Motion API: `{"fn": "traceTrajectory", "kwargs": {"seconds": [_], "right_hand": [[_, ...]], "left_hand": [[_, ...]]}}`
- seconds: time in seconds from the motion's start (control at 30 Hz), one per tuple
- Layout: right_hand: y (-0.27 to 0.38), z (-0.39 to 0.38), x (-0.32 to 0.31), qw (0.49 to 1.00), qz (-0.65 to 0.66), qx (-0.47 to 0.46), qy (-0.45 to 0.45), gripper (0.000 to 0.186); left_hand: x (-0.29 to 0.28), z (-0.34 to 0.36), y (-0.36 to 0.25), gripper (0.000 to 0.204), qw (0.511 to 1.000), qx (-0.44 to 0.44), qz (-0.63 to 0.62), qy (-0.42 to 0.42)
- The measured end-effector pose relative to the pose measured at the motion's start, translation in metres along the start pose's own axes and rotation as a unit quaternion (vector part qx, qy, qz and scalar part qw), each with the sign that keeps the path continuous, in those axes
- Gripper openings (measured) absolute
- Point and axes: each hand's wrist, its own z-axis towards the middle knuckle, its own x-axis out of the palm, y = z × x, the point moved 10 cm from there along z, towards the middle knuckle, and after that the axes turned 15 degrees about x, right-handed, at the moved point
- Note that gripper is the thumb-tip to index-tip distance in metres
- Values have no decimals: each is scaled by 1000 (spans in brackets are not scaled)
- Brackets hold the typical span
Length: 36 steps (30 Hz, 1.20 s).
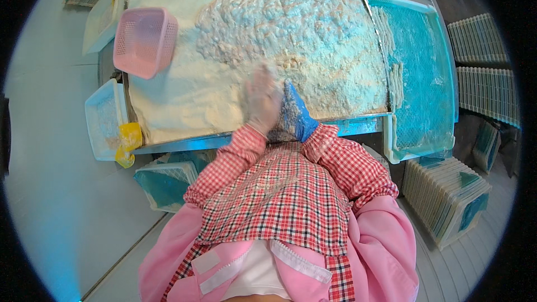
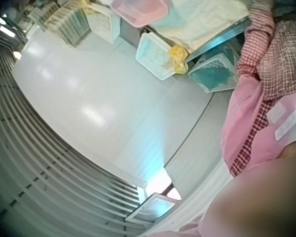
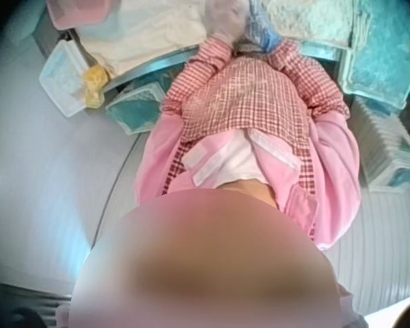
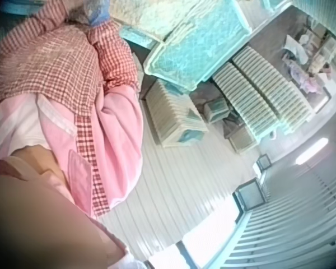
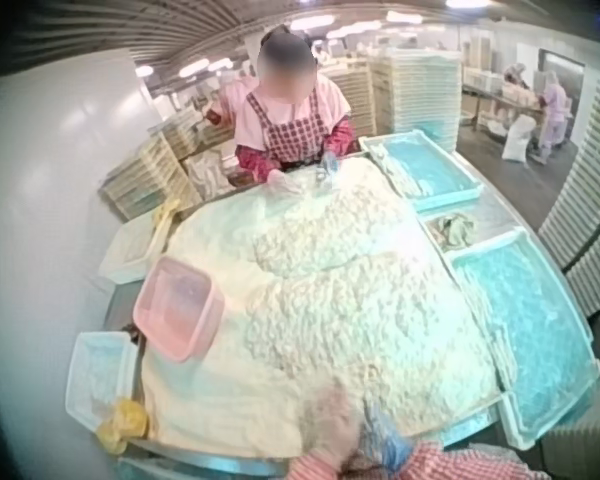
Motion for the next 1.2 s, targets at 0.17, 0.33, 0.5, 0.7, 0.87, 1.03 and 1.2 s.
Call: {"fn": "traceTrajectory", "kwargs": {"seconds": [0.17, 0.33, 0.5, 0.7, 0.87, 1.03, 1.2], "right_hand": [[6, -23, 36, 986, 68, 43, -148, 58], [24, -45, 22, 985, 135, 56, -88, 53], [60, -75, -17, 992, 106, 25, -67, 46], [253, -172, -83, 900, -162, -147, -376, 45], [445, -183, -210, 665, -430, -341, -507, 53], [476, -141, -256, 819, -316, -201, -434, 66], [475, -135, -229, 872, -279, -211, -343, 71]], "left_hand": [[-20, 0, 23, 58, 996, -93, 16, -9], [12, 17, -47, 54, 997, 79, 15, 1], [29, 52, 5, 65, 993, -93, -69, 15], [-4, 93, 71, 59, 993, -104, 10, -51], [-14, 130, 64, 46, 988, -50, 127, -78], [-21, 155, 77, 29, 985, 2, 170, 5], [-1, 177, 74, 27, 970, 36, 213, 112]]}}
